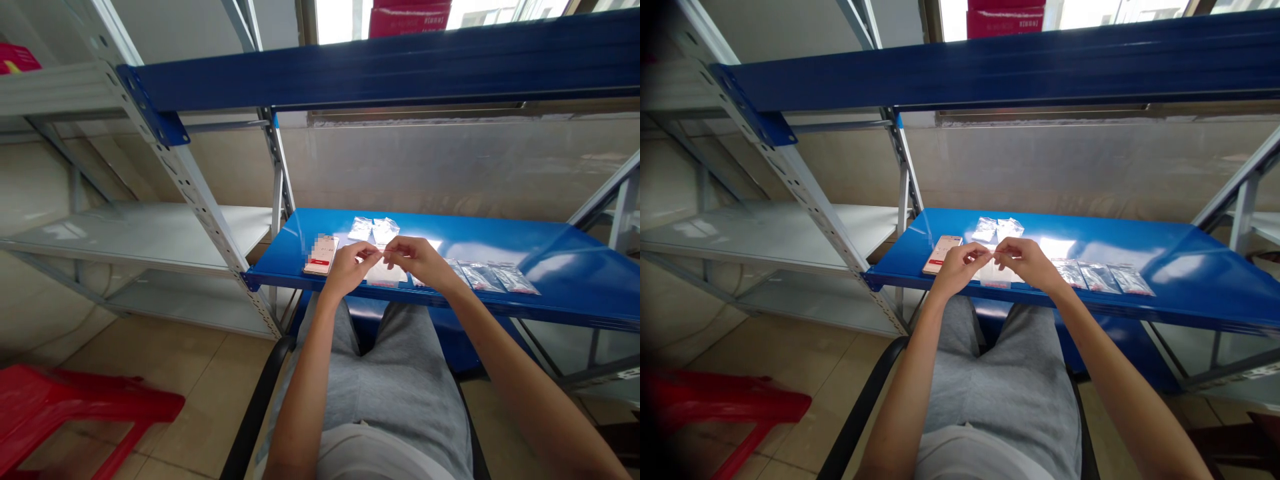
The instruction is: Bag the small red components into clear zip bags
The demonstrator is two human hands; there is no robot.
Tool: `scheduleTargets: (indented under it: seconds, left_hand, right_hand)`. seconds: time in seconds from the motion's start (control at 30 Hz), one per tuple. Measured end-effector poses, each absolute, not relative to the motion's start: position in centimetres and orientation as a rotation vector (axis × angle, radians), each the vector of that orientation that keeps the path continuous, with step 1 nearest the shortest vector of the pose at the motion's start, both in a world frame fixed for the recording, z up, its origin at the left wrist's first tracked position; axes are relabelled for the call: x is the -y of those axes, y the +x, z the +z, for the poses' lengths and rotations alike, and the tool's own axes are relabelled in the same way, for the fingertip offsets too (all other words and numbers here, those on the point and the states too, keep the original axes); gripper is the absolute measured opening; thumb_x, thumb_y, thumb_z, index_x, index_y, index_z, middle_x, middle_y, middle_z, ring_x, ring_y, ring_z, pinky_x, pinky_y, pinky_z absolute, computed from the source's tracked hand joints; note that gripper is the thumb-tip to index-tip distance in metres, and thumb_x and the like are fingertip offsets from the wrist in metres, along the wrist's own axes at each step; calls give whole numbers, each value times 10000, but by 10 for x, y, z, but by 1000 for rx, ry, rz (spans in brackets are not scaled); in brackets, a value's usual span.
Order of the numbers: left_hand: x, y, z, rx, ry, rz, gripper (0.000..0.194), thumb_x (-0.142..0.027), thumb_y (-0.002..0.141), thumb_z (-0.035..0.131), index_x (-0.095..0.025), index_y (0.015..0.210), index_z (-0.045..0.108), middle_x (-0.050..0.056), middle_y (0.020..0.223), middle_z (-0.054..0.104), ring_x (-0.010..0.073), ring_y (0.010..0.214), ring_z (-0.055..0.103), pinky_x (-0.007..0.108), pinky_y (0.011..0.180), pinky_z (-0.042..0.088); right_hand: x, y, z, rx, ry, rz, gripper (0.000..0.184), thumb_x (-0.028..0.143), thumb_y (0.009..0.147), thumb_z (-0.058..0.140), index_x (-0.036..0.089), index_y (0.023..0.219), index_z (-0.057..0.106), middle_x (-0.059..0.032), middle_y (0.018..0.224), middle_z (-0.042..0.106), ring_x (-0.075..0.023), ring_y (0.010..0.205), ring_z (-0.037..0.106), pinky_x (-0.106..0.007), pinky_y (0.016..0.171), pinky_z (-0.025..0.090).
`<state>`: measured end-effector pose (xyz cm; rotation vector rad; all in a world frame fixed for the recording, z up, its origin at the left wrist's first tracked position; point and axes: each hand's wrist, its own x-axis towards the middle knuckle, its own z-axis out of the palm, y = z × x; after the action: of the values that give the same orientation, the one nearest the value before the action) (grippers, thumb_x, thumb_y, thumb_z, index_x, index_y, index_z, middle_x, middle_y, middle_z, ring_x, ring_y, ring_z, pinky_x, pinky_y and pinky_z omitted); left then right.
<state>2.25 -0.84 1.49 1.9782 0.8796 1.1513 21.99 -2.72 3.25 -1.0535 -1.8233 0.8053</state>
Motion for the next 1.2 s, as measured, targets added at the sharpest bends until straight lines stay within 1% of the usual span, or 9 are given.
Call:
scheduleTargets:
  seconds: [0.1, 0.23, 0.4, 0.57, 0.73, 0.83, 0.97, 1.1, 1.2]
  left_hand:
    - [9, 24, 16, -875, 1991, 1168, 199, -340, 937, 600, -180, 900, 712, 36, 901, 742, 175, 848, 664, 261, 692, 447]
    - [10, 24, 17, -857, 2026, 1217, 170, -296, 930, 596, -180, 853, 694, 23, 866, 720, 162, 823, 638, 257, 689, 432]
    - [9, 23, 16, -876, 2019, 1208, 170, -282, 927, 596, -176, 836, 694, 19, 858, 718, 157, 815, 633, 256, 700, 443]
    - [10, 24, 16, -885, 2014, 1147, 231, -394, 930, 628, -181, 907, 714, 28, 881, 722, 160, 795, 627, 261, 704, 459]
    - [11, 27, 16, -856, 2016, 1175, 264, -389, 963, 577, -178, 841, 679, 30, 844, 707, 164, 808, 625, 262, 716, 455]
    - [11, 27, 16, -833, 2018, 1188, 249, -359, 969, 564, -178, 838, 673, 22, 814, 695, 154, 778, 613, 253, 684, 437]
    - [12, 27, 17, -831, 2032, 1222, 237, -336, 944, 607, -176, 780, 667, 10, 757, 679, 139, 723, 585, 250, 661, 425]
    - [12, 28, 16, -858, 1957, 1220, 246, -371, 918, 646, -178, 772, 690, 17, 749, 696, 145, 706, 621, 256, 671, 475]
    - [9, 28, 12, -794, 1799, 1184, 244, -415, 875, 710, -174, 899, 728, 37, 788, 730, 173, 740, 695, 276, 704, 538]
  right_hand:
    - [26, 221, 33, 1830, -1089, 844, 179, 349, 847, 660, 173, 847, 691, -56, 781, 715, -190, 717, 685, -269, 564, 460]
    - [26, 221, 32, 1838, -1094, 854, 240, 410, 851, 679, 171, 867, 699, -60, 764, 710, -197, 725, 686, -265, 549, 454]
    - [25, 221, 30, 1837, -1090, 852, 199, 376, 857, 654, 182, 870, 694, -54, 769, 712, -194, 706, 682, -264, 532, 450]
    - [26, 222, 31, 1839, -1040, 768, 142, 318, 845, 656, 185, 808, 691, -36, 778, 707, -177, 696, 685, -306, 673, 526]
    - [27, 223, 33, 1822, -1123, 792, 232, 402, 850, 694, 175, 810, 716, -42, 691, 722, -188, 647, 689, -298, 616, 510]
    - [25, 227, 34, 1811, -1116, 911, 294, 457, 842, 711, 166, 858, 744, -74, 732, 758, -217, 703, 722, -294, 592, 515]
    - [25, 231, 36, 1830, -1087, 994, 366, 508, 831, 725, 157, 920, 776, -106, 814, 786, -245, 781, 748, -304, 617, 550]
    - [27, 230, 38, 1864, -1120, 853, 330, 493, 865, 678, 177, 870, 776, -83, 802, 781, -225, 762, 741, -307, 625, 572]
    - [28, 230, 39, 1853, -1132, 794, 327, 496, 877, 668, 184, 858, 764, -72, 786, 776, -216, 742, 736, -304, 617, 578]
